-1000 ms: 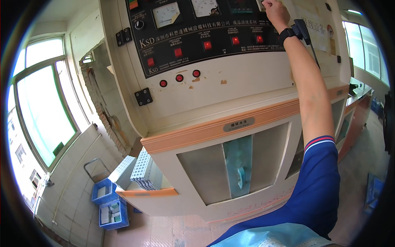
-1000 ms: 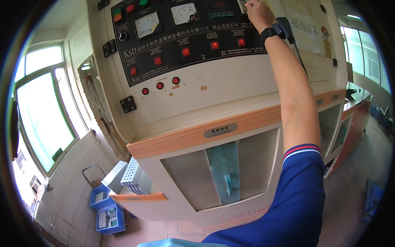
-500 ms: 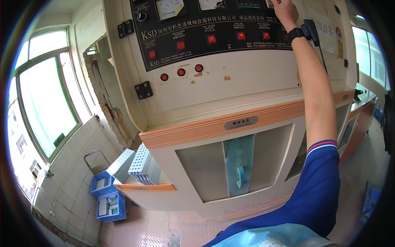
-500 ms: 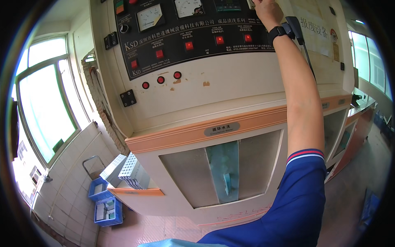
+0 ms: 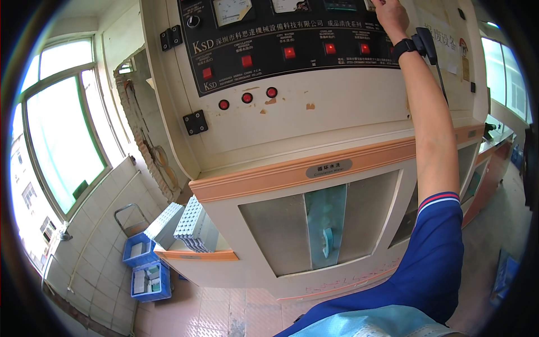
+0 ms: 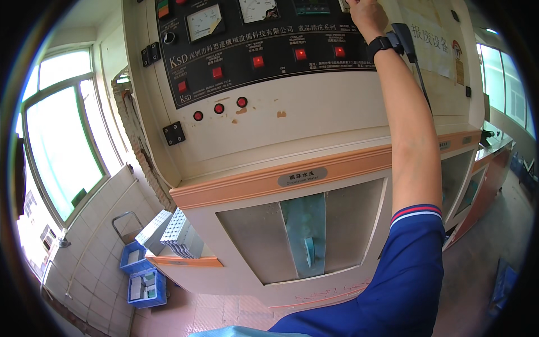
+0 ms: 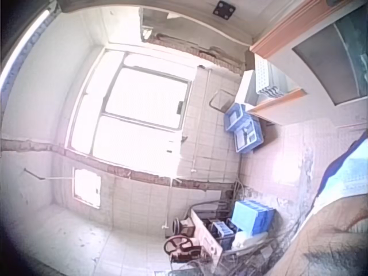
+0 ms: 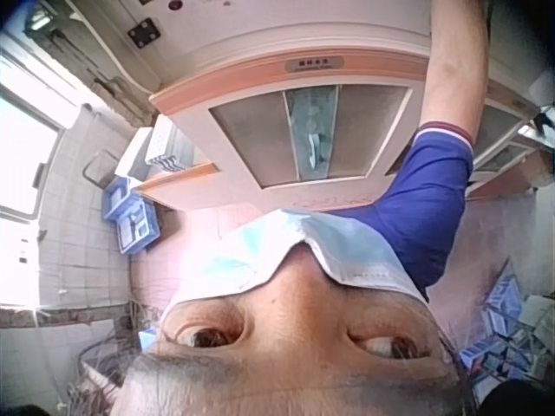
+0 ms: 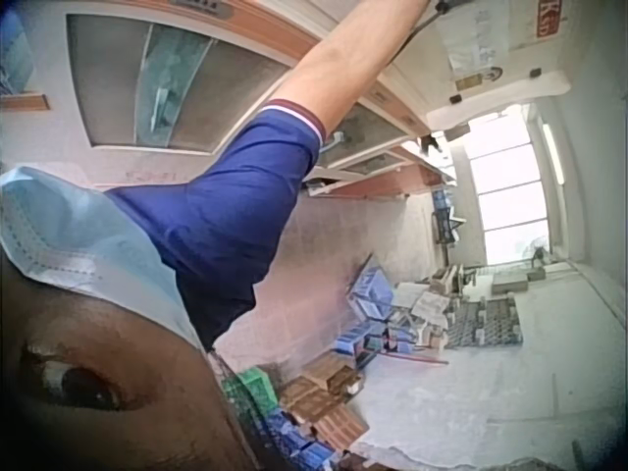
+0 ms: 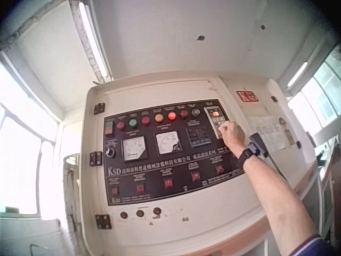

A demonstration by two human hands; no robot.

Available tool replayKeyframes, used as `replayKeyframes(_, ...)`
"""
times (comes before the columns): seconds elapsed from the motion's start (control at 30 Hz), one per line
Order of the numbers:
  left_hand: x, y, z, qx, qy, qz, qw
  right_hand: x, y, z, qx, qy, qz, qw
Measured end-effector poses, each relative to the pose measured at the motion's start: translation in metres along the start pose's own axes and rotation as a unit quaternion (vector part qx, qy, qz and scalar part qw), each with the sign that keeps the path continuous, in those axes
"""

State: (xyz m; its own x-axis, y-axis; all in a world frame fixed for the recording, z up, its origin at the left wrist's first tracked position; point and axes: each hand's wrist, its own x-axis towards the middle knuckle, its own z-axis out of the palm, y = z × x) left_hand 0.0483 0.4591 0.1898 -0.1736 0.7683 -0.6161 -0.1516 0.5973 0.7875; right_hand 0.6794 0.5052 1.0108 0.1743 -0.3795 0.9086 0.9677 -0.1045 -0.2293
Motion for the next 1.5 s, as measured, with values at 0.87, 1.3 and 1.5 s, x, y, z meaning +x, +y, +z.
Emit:
replayKeyframes(0.87,-0.006,-0.009,-0.011,-0.006,0.009,-0.008,1.0,0.002,-0.003,-0.004,-0.002,0.002,0.012,1.0)
replayKeyframes(1.3,-0.022,-0.027,-0.03,-0.019,0.027,-0.018,0.999,0.0,-0.004,-0.004,-0.003,0.014,0.005,1.0)
replayKeyframes(1.5,-0.027,-0.039,-0.038,-0.027,0.036,-0.024,0.999,0.001,-0.003,-0.005,0.003,0.015,0.01,1.0)
